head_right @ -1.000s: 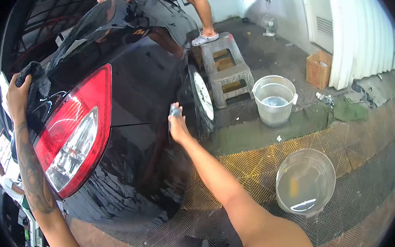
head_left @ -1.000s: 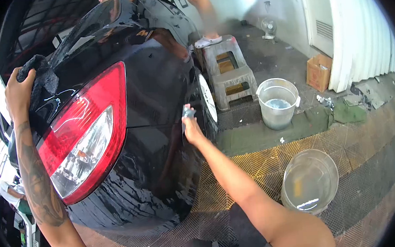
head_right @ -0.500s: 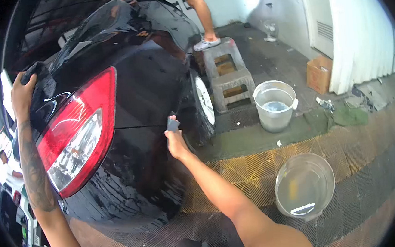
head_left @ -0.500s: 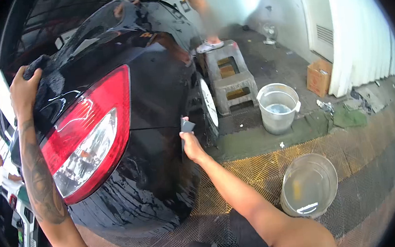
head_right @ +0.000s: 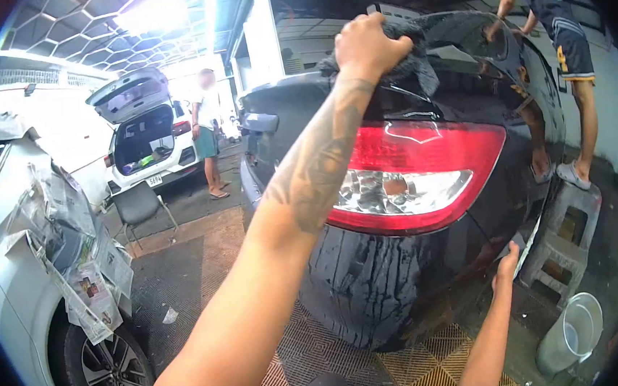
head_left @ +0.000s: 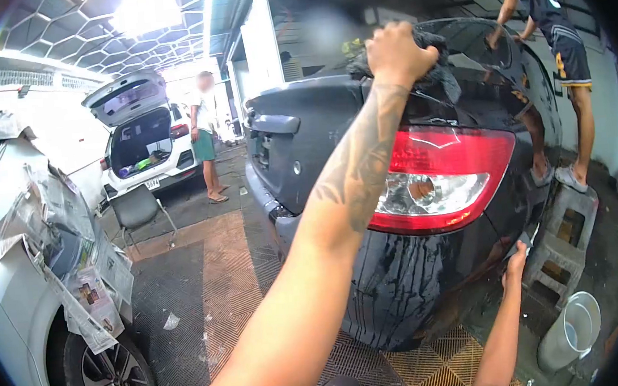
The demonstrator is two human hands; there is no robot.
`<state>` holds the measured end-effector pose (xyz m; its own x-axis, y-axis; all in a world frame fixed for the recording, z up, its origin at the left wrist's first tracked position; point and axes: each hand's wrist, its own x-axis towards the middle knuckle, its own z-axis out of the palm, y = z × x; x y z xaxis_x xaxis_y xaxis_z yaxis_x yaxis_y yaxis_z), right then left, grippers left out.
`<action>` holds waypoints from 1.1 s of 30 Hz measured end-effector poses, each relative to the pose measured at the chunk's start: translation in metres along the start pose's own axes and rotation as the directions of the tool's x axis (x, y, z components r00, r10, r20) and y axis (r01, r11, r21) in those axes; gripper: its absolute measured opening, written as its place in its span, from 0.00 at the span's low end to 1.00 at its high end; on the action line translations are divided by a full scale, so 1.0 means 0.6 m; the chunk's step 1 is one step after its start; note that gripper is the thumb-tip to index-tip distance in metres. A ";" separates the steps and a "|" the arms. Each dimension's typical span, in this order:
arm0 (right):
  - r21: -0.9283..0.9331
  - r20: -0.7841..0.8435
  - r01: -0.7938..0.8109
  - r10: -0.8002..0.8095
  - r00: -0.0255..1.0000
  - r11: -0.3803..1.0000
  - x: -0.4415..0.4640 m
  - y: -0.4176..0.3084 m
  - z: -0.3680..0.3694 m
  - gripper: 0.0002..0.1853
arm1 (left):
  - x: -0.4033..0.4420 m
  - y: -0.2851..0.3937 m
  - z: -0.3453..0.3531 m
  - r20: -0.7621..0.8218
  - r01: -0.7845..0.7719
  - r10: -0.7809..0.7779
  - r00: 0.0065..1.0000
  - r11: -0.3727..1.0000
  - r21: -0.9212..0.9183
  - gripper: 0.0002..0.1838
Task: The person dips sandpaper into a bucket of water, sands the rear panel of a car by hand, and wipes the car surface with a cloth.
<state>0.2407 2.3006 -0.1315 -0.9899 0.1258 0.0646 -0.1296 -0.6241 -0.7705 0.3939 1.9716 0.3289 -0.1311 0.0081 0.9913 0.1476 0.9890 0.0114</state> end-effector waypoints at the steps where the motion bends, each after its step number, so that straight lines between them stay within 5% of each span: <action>1: -0.086 -0.035 0.079 -0.083 0.996 0.993 -0.017 0.003 0.016 0.31 | 0.001 -0.005 0.005 -0.019 0.001 -0.001 1.000 1.000 0.003 0.31; 6: -0.255 0.004 0.362 -0.373 0.928 0.897 -0.092 0.046 0.041 0.32 | -0.001 0.000 0.002 -0.010 0.021 -0.022 1.000 0.999 -0.024 0.30; 10: -0.053 -0.006 0.097 -0.097 0.995 0.994 -0.002 -0.007 0.025 0.35 | -0.002 -0.001 0.001 0.001 -0.003 0.003 1.000 0.999 -0.052 0.28; 12: -0.064 -0.075 0.103 -0.108 0.991 0.993 -0.017 0.006 0.036 0.34 | 0.000 0.000 -0.006 0.053 0.029 -0.026 0.998 0.998 -0.057 0.29; 15: -0.186 -0.011 0.456 -0.466 0.885 0.870 -0.103 0.067 0.063 0.32 | -0.002 -0.001 0.001 0.024 0.016 -0.014 1.000 0.997 -0.076 0.28; 19: -0.127 -0.065 0.148 -0.157 0.985 0.981 -0.029 -0.016 0.049 0.35 | -0.002 -0.004 0.006 0.025 0.011 -0.009 1.000 0.997 -0.078 0.28; 22: -0.182 -0.098 0.160 -0.179 0.979 0.970 0.057 -0.017 -0.006 0.34 | 0.000 -0.005 0.012 -0.005 -0.002 0.002 1.000 0.996 -0.084 0.28; 24: -0.193 -0.162 0.199 -0.231 0.959 0.961 -0.043 -0.002 0.050 0.33 | -0.007 0.003 0.001 -0.104 -0.009 -0.004 0.995 0.993 -0.119 0.30; 26: -0.132 0.067 0.294 -0.288 0.955 0.947 -0.052 0.035 0.037 0.36 | -0.006 -0.001 -0.009 -0.100 -0.024 0.005 0.995 0.981 -0.193 0.36; 27: -0.110 0.021 0.229 -0.229 0.973 0.967 -0.054 0.021 0.046 0.37 | -0.009 -0.007 -0.012 -0.092 -0.011 -0.005 0.996 0.986 -0.169 0.36; 29: -0.091 -0.045 0.077 -0.082 0.996 0.993 -0.025 -0.017 0.051 0.38 | -0.009 -0.005 -0.010 0.105 -0.103 0.117 0.987 0.986 -0.128 0.44; 32: -0.184 -0.198 0.120 -0.156 0.968 0.976 0.034 -0.036 0.039 0.38 | -0.052 0.001 -0.032 0.210 -0.148 0.155 0.965 0.988 -0.046 0.46; 33: -0.179 -0.208 0.117 -0.154 0.966 0.977 0.026 -0.024 0.031 0.38 | -0.073 -0.005 -0.026 -0.003 -0.163 0.164 0.986 0.976 -0.144 0.44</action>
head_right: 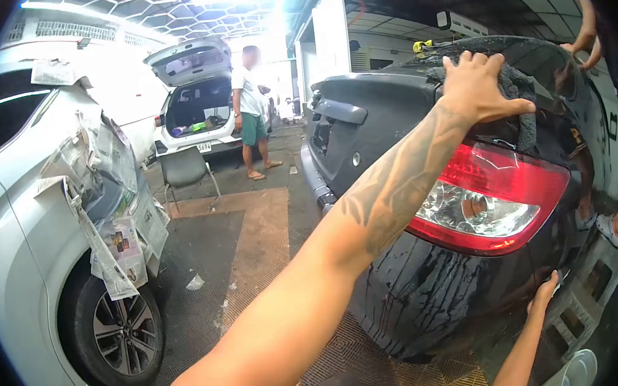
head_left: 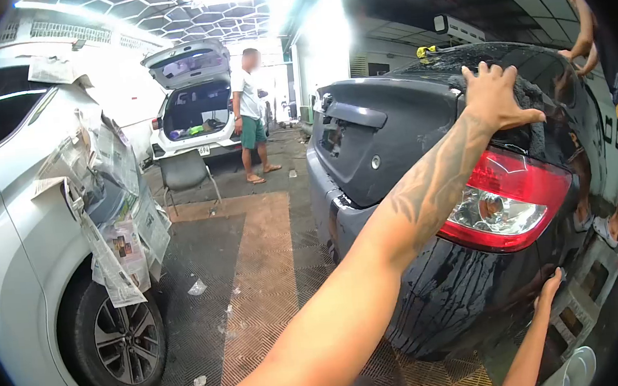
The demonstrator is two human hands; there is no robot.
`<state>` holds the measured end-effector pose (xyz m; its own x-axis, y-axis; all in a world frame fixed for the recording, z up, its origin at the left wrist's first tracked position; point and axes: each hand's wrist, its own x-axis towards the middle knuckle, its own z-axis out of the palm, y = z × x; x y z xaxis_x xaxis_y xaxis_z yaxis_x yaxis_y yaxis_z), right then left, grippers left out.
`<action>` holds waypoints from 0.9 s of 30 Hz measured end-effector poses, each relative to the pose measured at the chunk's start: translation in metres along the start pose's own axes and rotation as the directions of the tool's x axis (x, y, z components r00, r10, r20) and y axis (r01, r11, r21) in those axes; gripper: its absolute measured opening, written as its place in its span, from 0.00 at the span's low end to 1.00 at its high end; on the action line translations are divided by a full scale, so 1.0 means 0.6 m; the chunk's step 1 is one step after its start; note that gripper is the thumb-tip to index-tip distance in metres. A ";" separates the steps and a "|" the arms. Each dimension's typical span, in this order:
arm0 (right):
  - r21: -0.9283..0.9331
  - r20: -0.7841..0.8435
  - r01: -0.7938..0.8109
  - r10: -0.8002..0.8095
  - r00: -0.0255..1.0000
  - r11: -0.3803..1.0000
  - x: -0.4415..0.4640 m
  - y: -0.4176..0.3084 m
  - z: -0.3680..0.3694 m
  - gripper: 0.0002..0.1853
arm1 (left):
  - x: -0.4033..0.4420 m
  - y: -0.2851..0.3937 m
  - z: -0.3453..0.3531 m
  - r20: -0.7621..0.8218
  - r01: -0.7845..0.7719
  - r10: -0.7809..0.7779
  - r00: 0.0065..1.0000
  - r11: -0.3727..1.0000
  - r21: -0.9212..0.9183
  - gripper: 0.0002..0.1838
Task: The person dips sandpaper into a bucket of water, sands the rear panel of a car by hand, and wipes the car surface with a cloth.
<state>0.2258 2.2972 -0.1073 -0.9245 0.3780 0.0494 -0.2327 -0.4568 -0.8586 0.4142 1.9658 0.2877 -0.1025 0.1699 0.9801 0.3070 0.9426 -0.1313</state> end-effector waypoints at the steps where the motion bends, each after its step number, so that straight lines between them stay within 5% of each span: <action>1: 0.012 0.019 0.010 -0.011 1.000 1.000 -0.012 0.019 -0.008 0.37 | -0.003 0.001 0.009 0.004 -0.009 0.009 1.000 1.000 -0.009 0.44; 5: 0.072 0.102 0.198 -0.205 0.973 0.978 -0.003 0.061 -0.028 0.37 | -0.013 -0.003 0.015 -0.129 -0.002 -0.009 0.992 0.997 -0.081 0.32; 9: -0.063 -0.027 0.004 -0.006 1.000 0.998 0.019 -0.022 0.000 0.39 | -0.010 -0.005 0.024 -0.295 -0.079 0.050 0.954 0.993 -0.087 0.23; 11: 0.081 0.080 -0.132 0.125 0.989 0.988 0.089 0.012 -0.038 0.38 | -0.008 -0.010 0.030 -0.322 -0.090 0.063 0.945 0.994 -0.069 0.23; 12: 0.067 0.060 -0.060 0.056 0.997 0.996 0.046 0.018 -0.039 0.39 | -0.008 -0.009 0.030 -0.348 -0.084 0.055 0.936 0.994 -0.069 0.23; 15: 0.046 0.100 0.177 -0.181 0.978 0.983 -0.028 0.062 -0.028 0.39 | -0.007 -0.009 0.032 -0.343 -0.064 0.042 0.939 0.996 -0.055 0.23; 23: 0.133 0.081 -0.017 0.007 0.997 0.991 0.046 0.030 -0.043 0.36 | -0.006 -0.005 0.024 -0.246 -0.032 0.023 0.969 0.999 -0.033 0.23; 24: 0.037 0.035 0.158 -0.159 0.987 0.987 -0.022 0.031 -0.020 0.35 | -0.005 -0.005 0.024 -0.235 -0.020 0.012 0.972 0.999 -0.031 0.23; 27: 0.139 0.066 0.137 -0.147 0.987 0.981 -0.005 0.049 -0.024 0.33 | -0.007 -0.005 0.017 -0.216 0.003 -0.012 0.976 0.999 -0.039 0.23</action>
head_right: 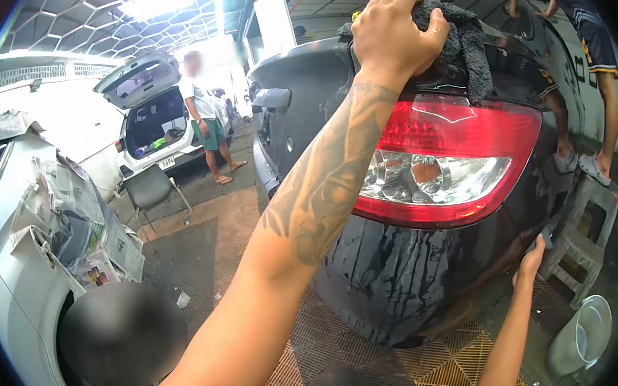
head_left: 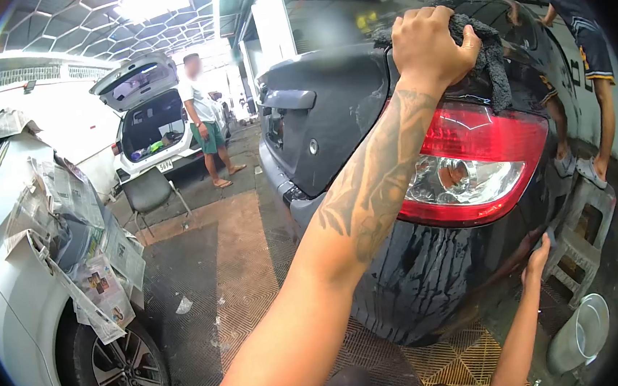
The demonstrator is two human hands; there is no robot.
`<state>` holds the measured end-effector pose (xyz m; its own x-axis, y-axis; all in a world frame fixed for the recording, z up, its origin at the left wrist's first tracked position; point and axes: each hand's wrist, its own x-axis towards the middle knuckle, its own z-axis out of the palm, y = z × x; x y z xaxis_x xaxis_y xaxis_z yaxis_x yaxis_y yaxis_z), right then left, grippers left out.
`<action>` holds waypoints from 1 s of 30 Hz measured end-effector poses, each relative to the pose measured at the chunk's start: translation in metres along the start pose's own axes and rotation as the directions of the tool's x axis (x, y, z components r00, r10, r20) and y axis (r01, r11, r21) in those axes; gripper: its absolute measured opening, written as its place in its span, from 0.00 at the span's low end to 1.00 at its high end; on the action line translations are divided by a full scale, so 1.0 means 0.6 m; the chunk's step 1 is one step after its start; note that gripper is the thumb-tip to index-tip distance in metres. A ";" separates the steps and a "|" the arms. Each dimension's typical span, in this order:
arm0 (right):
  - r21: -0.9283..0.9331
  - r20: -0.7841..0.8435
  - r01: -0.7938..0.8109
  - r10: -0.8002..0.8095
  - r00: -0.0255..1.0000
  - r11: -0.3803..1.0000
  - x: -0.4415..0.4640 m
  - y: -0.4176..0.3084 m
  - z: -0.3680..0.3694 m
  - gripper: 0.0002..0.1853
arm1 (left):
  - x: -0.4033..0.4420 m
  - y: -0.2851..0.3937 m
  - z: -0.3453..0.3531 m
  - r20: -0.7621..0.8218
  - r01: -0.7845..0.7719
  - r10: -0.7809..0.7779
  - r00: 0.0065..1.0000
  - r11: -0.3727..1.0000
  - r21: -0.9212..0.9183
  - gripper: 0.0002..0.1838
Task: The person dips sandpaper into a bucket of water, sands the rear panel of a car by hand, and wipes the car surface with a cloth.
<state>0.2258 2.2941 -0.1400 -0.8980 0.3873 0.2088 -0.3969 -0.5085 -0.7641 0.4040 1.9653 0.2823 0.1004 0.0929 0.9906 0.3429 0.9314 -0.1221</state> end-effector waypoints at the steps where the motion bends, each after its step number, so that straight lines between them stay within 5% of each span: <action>1: 0.000 -0.003 -0.003 0.003 1.000 1.000 0.036 -0.004 -0.014 0.33 | 0.000 0.001 0.000 0.009 0.003 -0.003 1.000 1.000 0.012 0.23; 3: 0.020 -0.046 -0.177 0.177 0.983 0.984 0.097 -0.017 -0.021 0.31 | 0.003 0.003 0.001 0.019 -0.003 0.002 1.000 1.000 0.023 0.23; 10: 0.033 0.056 -0.017 0.015 0.998 0.999 -0.025 -0.022 0.011 0.30 | 0.001 0.002 -0.001 -0.016 0.012 -0.012 1.000 1.000 -0.003 0.22; 12: -0.095 -0.016 -0.033 0.031 0.999 0.995 0.086 0.008 -0.030 0.35 | 0.000 0.006 0.000 0.006 0.010 -0.010 1.000 1.000 -0.003 0.22; 14: 0.003 -0.097 -0.274 0.273 0.957 0.962 0.111 -0.026 -0.023 0.38 | 0.001 0.003 0.000 -0.006 -0.018 0.018 1.000 1.000 0.000 0.22; 15: 0.011 -0.105 -0.271 0.271 0.957 0.963 0.104 -0.022 -0.028 0.38 | 0.002 0.001 0.001 0.003 -0.022 0.022 1.000 1.000 0.000 0.22; 18: -0.025 -0.007 -0.143 0.143 0.990 0.989 0.029 -0.003 -0.028 0.38 | 0.001 0.003 0.006 -0.071 -0.036 0.033 0.997 0.999 -0.040 0.20; 20: -0.118 0.021 0.087 -0.085 0.996 0.989 -0.022 0.017 -0.007 0.36 | 0.004 0.001 -0.001 -0.030 -0.020 0.021 0.999 1.000 0.009 0.22; 26: -0.035 -0.083 -0.232 0.228 0.970 0.972 0.099 -0.051 0.019 0.40 | 0.004 0.001 0.002 -0.007 -0.024 0.024 1.000 1.000 -0.009 0.22; 28: -0.050 -0.136 -0.171 0.163 0.977 0.984 0.068 -0.029 0.025 0.36 | 0.002 0.002 0.001 -0.016 -0.026 0.026 1.000 1.000 -0.001 0.22; 30: -0.034 -0.005 0.223 -0.223 0.975 0.974 0.002 0.003 0.035 0.33 | 0.006 0.003 -0.001 -0.048 -0.023 0.023 0.999 1.000 0.006 0.22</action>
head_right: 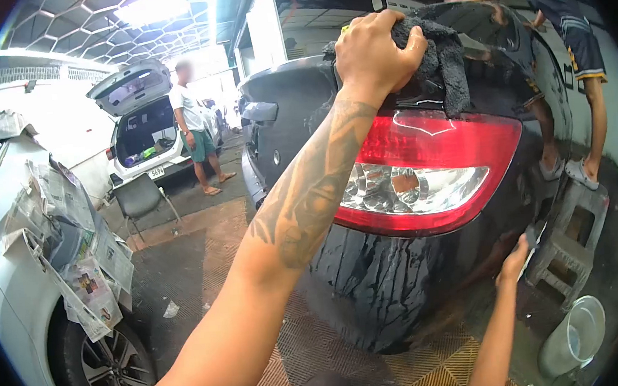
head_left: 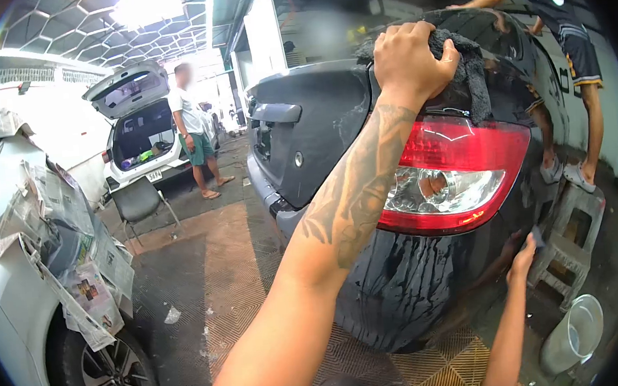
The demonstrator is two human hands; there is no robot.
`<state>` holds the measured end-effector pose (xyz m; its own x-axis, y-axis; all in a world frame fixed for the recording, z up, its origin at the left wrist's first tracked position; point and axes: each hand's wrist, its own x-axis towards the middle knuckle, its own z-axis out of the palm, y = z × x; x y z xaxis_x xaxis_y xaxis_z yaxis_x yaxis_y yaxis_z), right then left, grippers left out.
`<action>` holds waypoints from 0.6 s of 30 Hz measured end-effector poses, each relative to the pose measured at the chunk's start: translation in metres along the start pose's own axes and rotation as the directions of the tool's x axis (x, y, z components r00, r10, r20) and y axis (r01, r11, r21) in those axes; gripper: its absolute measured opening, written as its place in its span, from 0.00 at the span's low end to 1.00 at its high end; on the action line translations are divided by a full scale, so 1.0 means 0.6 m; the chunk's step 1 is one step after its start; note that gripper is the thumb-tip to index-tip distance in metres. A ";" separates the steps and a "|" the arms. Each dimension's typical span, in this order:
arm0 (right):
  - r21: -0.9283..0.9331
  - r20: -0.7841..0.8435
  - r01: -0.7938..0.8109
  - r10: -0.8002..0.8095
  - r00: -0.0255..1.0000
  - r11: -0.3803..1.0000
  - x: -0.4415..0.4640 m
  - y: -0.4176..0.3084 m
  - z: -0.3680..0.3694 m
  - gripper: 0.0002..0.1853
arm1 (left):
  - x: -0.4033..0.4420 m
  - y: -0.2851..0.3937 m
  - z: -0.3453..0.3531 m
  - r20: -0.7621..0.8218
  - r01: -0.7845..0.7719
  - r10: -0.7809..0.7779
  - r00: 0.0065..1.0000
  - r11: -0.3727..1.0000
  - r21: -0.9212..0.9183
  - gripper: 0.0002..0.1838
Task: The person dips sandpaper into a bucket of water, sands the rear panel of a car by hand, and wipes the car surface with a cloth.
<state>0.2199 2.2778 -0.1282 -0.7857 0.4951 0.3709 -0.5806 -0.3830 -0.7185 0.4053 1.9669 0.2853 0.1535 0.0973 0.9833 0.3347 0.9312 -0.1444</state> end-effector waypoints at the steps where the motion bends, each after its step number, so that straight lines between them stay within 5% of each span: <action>1: 0.081 0.087 0.057 -0.064 0.994 0.995 -0.013 -0.007 0.006 0.32 | 0.001 0.000 -0.001 0.013 0.010 -0.010 1.000 1.000 -0.003 0.22; 2: 0.077 0.091 0.057 -0.064 0.994 0.995 0.003 -0.017 0.007 0.32 | -0.003 0.001 0.000 0.039 0.020 -0.019 0.999 1.000 -0.008 0.22; 5: 0.036 -0.054 -0.382 0.383 0.922 0.924 0.086 -0.044 0.000 0.34 | -0.002 0.001 0.002 0.031 0.002 -0.002 1.000 1.000 -0.012 0.21; 9: 0.022 0.051 -0.289 0.288 0.956 0.957 0.055 -0.036 0.002 0.35 | 0.000 0.001 0.001 0.006 -0.016 0.016 1.000 1.000 -0.003 0.21; 10: 0.017 0.076 -0.208 0.206 0.976 0.978 0.006 -0.046 0.010 0.33 | -0.001 0.001 0.001 0.020 -0.003 0.004 1.000 1.000 -0.018 0.21; 11: -0.039 0.112 0.112 -0.108 0.988 0.993 0.004 0.003 -0.002 0.33 | -0.001 0.001 -0.001 0.035 0.015 -0.014 0.999 0.999 -0.031 0.21; 12: 0.026 0.069 0.133 -0.135 0.988 0.991 -0.017 -0.023 0.018 0.32 | -0.003 0.000 -0.002 0.028 0.024 -0.023 0.999 0.999 -0.028 0.21; 15: 0.036 0.095 -0.256 0.252 0.963 0.966 0.098 -0.016 -0.019 0.28 | 0.000 0.004 -0.001 0.037 0.013 -0.013 0.999 1.000 -0.011 0.22; 18: -0.042 0.004 -0.266 0.266 0.964 0.963 0.131 -0.014 -0.025 0.28 | -0.001 0.004 -0.003 0.060 0.027 -0.026 0.998 1.000 -0.012 0.22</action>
<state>0.1664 2.3316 -0.1015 -0.9128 0.3719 0.1690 -0.3415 -0.4678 -0.8152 0.4078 1.9685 0.2840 0.0885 0.0937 0.9917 0.3494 0.9294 -0.1190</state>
